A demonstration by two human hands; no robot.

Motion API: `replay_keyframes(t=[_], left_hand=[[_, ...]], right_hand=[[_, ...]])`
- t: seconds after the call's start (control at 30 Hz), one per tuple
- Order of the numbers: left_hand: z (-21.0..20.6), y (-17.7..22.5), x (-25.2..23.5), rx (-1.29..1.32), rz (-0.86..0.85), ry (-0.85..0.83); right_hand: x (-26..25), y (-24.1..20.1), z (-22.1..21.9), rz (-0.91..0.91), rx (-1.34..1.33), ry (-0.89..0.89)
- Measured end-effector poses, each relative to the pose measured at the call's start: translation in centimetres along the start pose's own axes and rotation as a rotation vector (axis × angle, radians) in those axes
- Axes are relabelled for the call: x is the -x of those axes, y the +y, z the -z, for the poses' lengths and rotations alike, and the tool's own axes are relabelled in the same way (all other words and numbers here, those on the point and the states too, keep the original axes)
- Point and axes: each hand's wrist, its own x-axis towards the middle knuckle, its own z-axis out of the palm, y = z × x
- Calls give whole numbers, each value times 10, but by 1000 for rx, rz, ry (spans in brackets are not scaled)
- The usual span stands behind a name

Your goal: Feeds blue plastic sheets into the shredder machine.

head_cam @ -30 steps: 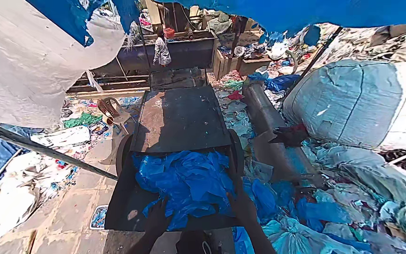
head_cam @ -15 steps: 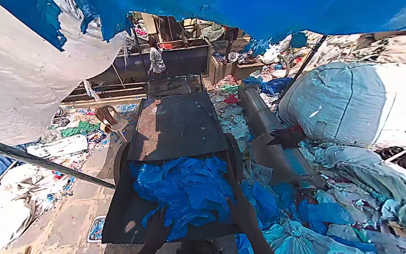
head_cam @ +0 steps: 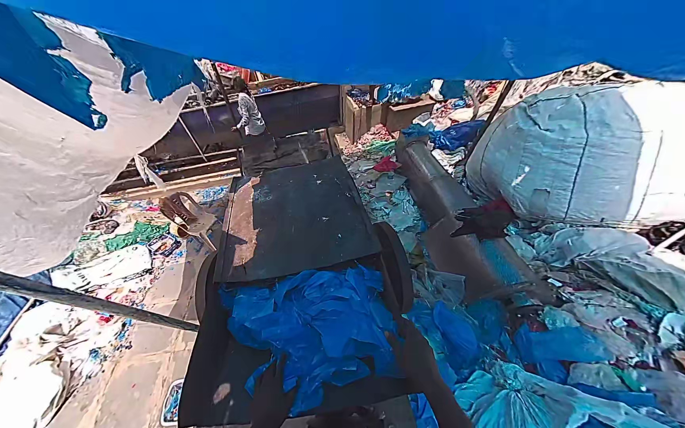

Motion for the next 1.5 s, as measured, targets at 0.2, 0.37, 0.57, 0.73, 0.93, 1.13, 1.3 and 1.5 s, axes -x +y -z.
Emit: replay_keyframes(t=[0.2,0.37,0.57,0.73,0.93,1.13,1.3,1.5], left_hand=[[35,19,11,46,22,-79],[49,26,15,62,28,-94],[34,19,14,90,-29,17],[49,26,16,99,-23,-47],[5,3,5,26,-28,59],[14,7,6,37,0,-17],[-3,-3,2,21,-3,11],[-7,-4,1,11,-18,37]], right_hand=[[-2,1,0,21,-11,9],[-2,1,1,16,11,-5],[-5,5,0,-38,-57,-20],[-6,5,1,-37,-57,-28],[-3,0,2,-40,-31,-36],[-1,-2,3,-24,-19,-35],[-3,0,1,-33,-26,-34],[-2,0,1,-32,-32,-19]])
